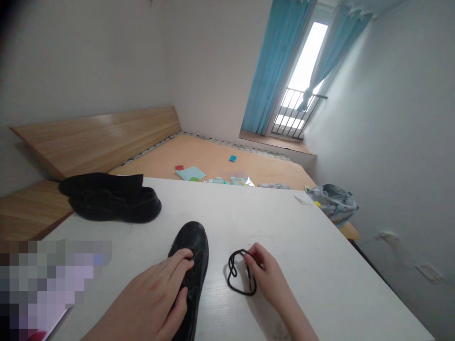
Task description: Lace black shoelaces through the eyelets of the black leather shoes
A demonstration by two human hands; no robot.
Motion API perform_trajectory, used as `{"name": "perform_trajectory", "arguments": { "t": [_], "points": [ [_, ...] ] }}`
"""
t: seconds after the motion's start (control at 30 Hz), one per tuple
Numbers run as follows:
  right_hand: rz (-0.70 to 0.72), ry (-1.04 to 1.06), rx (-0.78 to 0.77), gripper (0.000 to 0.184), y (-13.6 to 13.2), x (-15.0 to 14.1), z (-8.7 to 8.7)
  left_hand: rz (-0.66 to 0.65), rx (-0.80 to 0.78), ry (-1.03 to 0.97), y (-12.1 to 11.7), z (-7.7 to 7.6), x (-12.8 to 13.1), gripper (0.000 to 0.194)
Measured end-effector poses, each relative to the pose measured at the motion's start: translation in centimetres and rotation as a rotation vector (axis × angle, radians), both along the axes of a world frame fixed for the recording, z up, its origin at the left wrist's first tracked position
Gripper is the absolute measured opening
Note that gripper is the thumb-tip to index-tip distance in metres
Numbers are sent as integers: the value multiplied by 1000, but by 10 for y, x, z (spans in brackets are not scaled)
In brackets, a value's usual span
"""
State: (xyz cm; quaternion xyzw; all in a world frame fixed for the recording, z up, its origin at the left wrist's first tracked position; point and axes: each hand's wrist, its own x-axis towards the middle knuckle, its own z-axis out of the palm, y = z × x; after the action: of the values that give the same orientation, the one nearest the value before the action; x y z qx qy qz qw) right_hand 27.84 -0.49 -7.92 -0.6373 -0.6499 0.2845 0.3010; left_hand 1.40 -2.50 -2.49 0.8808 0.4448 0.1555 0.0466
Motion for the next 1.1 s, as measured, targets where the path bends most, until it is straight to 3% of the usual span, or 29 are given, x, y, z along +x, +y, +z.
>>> {"name": "perform_trajectory", "arguments": {
  "t": [0.13, 0.23, 0.3, 0.37, 0.43, 0.6, 0.73, 0.83, 0.9, 0.97, 1.03, 1.1],
  "points": [
    [114, 309, -64, 38, 18, -27, 51, 65, -203, -135, 14, 12, 2, 35],
    [177, 773, -173, 34, 25, -55, 85, -27, -299, -276, 23, 15, 4, 46],
    [221, 944, -224, 30, 27, -75, 99, -74, -394, -398, 27, 14, 6, 48],
    [247, 992, -229, 28, 30, -90, 105, -55, -488, -542, 31, 14, 7, 31],
    [250, 957, -181, 27, 32, -99, 104, -15, -548, -664, 35, 14, 5, 22],
    [167, 808, -52, 25, 38, -105, 92, 29, -635, -915, 45, 12, -5, 24],
    [164, 792, -79, 24, 35, -117, 81, 21, -643, -947, 46, 5, -6, 21],
    [224, 809, -127, 29, 35, -120, 75, 63, -670, -1088, 46, 4, -4, 35],
    [220, 811, -160, 31, 39, -107, 72, 107, -686, -1359, 48, 8, -9, 34],
    [207, 826, -251, 29, 45, -80, 68, 241, -647, -1689, 54, 15, -20, 28],
    [199, 875, -420, 30, 53, -42, 61, 431, -529, -1941, 61, 24, -37, 26],
    [145, 958, -521, 38, 59, 1, 52, 533, -330, -2054, 67, 32, -55, 30]
  ]
}}
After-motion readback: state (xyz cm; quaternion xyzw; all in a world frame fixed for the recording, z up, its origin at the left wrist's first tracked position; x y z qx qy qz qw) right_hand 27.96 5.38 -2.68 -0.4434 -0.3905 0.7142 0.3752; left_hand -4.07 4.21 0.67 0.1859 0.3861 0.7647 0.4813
